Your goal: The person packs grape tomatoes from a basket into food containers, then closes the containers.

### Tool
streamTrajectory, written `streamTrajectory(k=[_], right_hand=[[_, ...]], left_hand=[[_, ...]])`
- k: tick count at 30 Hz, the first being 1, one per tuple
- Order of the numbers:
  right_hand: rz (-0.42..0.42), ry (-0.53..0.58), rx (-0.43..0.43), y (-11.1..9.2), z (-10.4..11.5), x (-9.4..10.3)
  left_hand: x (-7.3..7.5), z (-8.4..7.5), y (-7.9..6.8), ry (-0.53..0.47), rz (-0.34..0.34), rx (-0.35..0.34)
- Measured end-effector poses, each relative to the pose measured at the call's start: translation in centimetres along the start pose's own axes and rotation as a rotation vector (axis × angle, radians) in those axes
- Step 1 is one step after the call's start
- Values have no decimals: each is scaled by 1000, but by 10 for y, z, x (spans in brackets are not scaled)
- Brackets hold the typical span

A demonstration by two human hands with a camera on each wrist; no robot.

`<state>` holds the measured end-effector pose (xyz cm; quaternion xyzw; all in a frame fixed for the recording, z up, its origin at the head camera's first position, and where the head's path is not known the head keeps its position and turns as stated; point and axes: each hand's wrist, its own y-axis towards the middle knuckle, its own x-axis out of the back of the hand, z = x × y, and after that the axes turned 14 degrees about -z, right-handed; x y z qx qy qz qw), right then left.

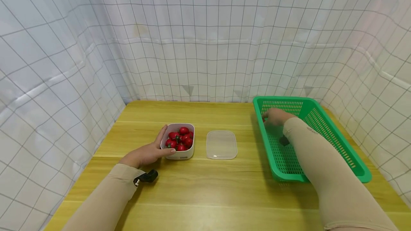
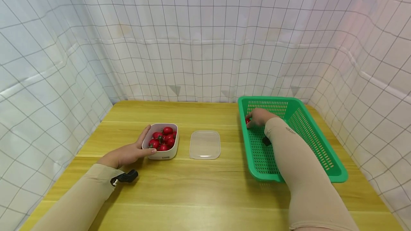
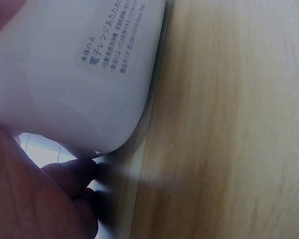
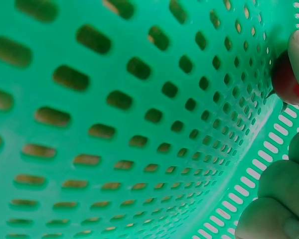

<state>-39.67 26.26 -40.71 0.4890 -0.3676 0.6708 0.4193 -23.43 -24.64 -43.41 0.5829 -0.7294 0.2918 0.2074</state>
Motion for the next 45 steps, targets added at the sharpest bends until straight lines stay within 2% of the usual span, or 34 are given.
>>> streamTrajectory(k=[10, 17, 30, 45], right_hand=[[-2, 13, 8, 3, -6, -4], [-16, 31, -17, 3, -7, -6], [-2, 10, 14, 0, -8, -3], [12, 22, 7, -3, -7, -1]], left_hand=[[-1, -1, -1, 13, -3, -2], [-1, -2, -2, 8, -3, 1], [0, -2, -1, 55, -21, -10], [-1, -3, -1, 61, -21, -6]])
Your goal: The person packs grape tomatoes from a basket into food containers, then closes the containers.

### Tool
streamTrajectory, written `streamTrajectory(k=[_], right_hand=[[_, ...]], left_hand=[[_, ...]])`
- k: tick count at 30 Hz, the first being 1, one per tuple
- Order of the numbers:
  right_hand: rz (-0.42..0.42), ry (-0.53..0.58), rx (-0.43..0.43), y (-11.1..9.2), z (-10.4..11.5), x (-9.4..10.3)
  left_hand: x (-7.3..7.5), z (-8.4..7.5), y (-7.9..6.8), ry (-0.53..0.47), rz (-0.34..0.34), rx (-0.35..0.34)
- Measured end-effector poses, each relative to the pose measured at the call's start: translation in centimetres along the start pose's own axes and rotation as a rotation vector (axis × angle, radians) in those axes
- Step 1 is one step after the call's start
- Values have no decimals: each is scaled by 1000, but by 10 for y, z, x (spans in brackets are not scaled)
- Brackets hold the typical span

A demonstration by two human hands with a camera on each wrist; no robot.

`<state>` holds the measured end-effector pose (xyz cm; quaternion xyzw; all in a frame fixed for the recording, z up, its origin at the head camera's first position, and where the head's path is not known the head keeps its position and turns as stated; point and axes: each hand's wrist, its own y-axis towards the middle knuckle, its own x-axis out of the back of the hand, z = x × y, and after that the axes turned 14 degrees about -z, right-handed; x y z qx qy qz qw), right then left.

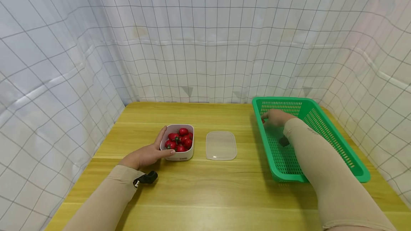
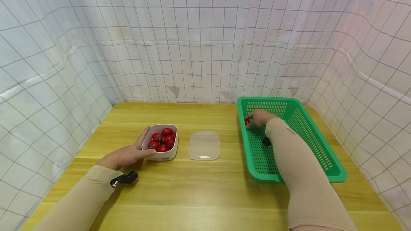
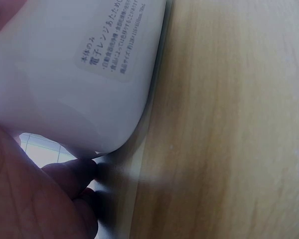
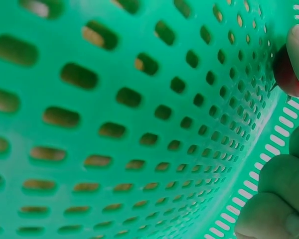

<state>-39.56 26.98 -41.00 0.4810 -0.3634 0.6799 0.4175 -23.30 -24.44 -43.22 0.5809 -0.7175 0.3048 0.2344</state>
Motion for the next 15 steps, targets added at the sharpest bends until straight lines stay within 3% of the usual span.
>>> streamTrajectory(k=[15], right_hand=[[-1, 5, 16, -2, -1, 3]], left_hand=[[0, 0, -2, -45, 5, 4]])
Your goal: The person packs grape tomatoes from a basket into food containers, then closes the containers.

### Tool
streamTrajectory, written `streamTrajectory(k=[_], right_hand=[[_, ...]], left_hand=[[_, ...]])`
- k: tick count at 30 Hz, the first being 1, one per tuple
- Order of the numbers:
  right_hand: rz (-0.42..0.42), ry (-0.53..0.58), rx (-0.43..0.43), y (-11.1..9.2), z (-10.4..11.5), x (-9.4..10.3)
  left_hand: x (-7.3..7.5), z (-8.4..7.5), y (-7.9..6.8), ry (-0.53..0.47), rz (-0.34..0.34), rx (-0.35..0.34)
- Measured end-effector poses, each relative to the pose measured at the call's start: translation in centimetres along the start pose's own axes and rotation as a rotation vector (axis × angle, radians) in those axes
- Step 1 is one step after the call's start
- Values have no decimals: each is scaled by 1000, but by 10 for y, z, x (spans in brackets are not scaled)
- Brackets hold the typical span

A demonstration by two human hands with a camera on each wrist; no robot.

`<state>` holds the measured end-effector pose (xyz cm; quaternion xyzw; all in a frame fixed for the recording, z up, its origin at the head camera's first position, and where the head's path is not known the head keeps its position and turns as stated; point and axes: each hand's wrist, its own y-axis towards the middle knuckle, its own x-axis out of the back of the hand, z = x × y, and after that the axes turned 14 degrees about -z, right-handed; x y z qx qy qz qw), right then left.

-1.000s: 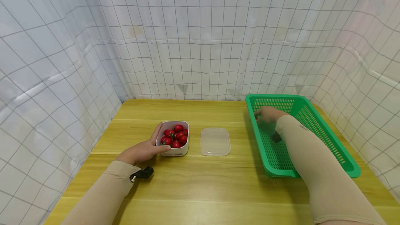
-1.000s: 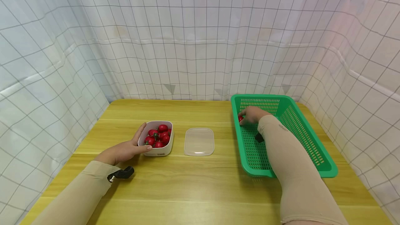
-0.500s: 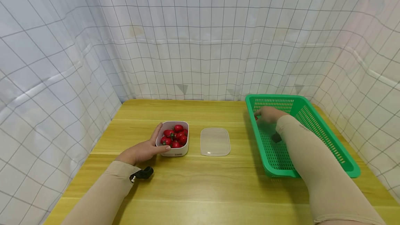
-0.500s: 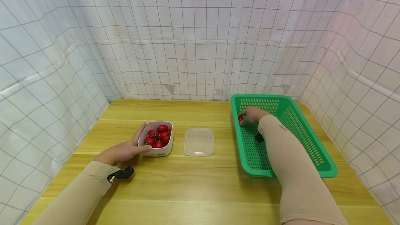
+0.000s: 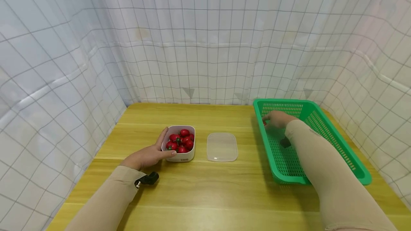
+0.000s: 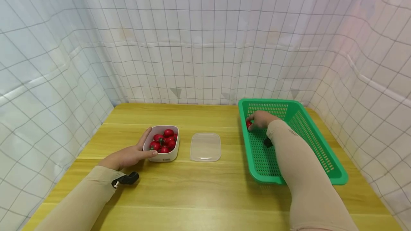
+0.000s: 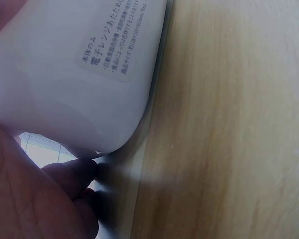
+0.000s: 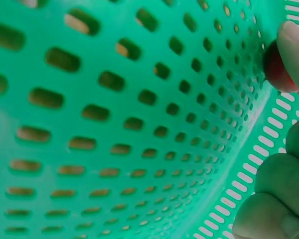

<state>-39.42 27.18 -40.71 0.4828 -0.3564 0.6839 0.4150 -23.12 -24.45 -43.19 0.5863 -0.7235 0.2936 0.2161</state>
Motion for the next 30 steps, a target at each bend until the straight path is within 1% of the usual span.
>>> streamTrajectory(k=[5, 10, 14, 17, 20, 21, 22, 26, 29, 30], right_hand=[[6, -8, 14, -2, -1, 3], [-7, 0, 12, -5, 2, 16], [-31, 21, -6, -7, 1, 28], [-50, 66, -45, -11, -1, 38], [-73, 99, -63, -16, 0, 50], [-86, 118, -68, -18, 2, 55], [-104, 117, -58, -19, 3, 60], [-187, 168, -38, -23, 15, 80], [-221, 219, -26, -24, 32, 91], [-229, 214, -11, -24, 39, 93]], left_hand=[[0, 1, 0, -3, 7, 5], [0, 2, 1, -9, 12, 8], [1, 1, 1, 3, 7, 0], [1, 0, 2, 21, 4, -2], [1, -2, 2, 33, 8, -4], [2, -2, 2, 37, 9, -6], [2, -3, 1, 39, 9, -9], [2, -3, 1, 39, 13, -15], [2, -3, 0, 29, 14, -14], [1, -3, 0, 27, 15, -13]])
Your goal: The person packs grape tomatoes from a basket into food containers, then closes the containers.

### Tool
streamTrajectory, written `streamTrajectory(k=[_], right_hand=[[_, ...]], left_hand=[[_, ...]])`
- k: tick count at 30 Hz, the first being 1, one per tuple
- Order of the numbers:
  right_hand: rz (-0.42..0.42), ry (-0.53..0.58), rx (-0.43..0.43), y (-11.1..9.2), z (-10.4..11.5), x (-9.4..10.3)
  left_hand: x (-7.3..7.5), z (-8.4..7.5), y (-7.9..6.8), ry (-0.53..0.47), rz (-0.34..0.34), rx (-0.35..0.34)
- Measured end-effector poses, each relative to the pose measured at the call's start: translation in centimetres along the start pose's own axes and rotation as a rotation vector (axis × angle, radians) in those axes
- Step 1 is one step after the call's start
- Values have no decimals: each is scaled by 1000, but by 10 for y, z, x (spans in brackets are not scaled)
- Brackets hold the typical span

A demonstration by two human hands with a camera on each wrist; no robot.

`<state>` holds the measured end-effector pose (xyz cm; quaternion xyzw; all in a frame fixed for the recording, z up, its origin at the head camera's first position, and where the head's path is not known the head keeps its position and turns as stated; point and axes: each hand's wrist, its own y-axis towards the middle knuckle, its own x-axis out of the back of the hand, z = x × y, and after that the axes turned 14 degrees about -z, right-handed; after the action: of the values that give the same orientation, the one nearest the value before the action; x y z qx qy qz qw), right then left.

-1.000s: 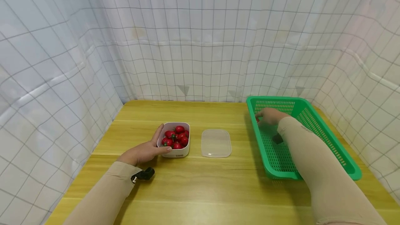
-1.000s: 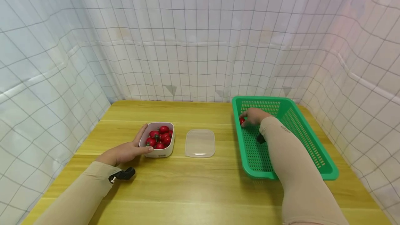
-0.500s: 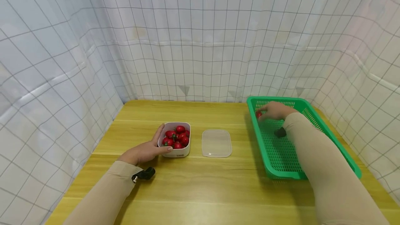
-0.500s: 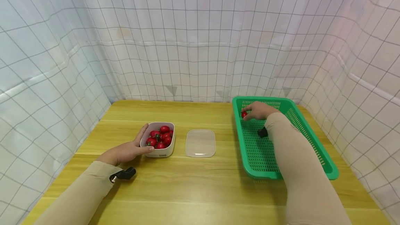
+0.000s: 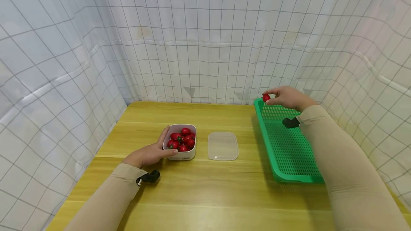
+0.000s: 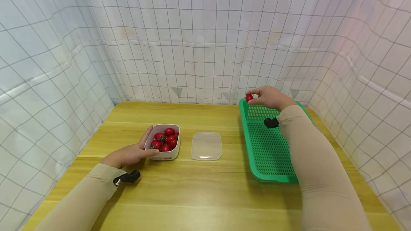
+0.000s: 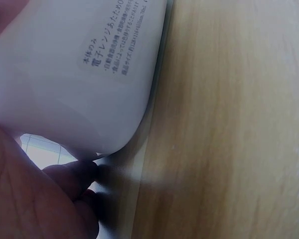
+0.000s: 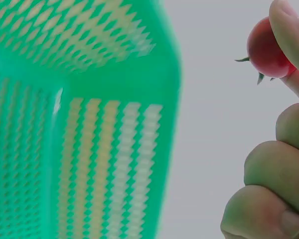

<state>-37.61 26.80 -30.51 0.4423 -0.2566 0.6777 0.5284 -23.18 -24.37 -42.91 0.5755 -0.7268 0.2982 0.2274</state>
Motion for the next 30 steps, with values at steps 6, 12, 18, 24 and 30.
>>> streamTrajectory(k=[6, 12, 18, 24, 30], right_hand=[[17, -55, 101, 8, 55, -6], [90, -14, 167, 17, 106, -23], [140, -28, 239, 25, 146, -52], [210, -27, 298, 30, 182, -85], [252, -74, 432, 32, 212, -114]], left_hand=[[0, 1, 0, -7, 1, 5], [0, 3, 1, -11, 5, 2], [1, 4, 2, -3, 6, 4], [1, 4, 2, -7, 11, -2], [2, 6, 3, -17, 13, 14]])
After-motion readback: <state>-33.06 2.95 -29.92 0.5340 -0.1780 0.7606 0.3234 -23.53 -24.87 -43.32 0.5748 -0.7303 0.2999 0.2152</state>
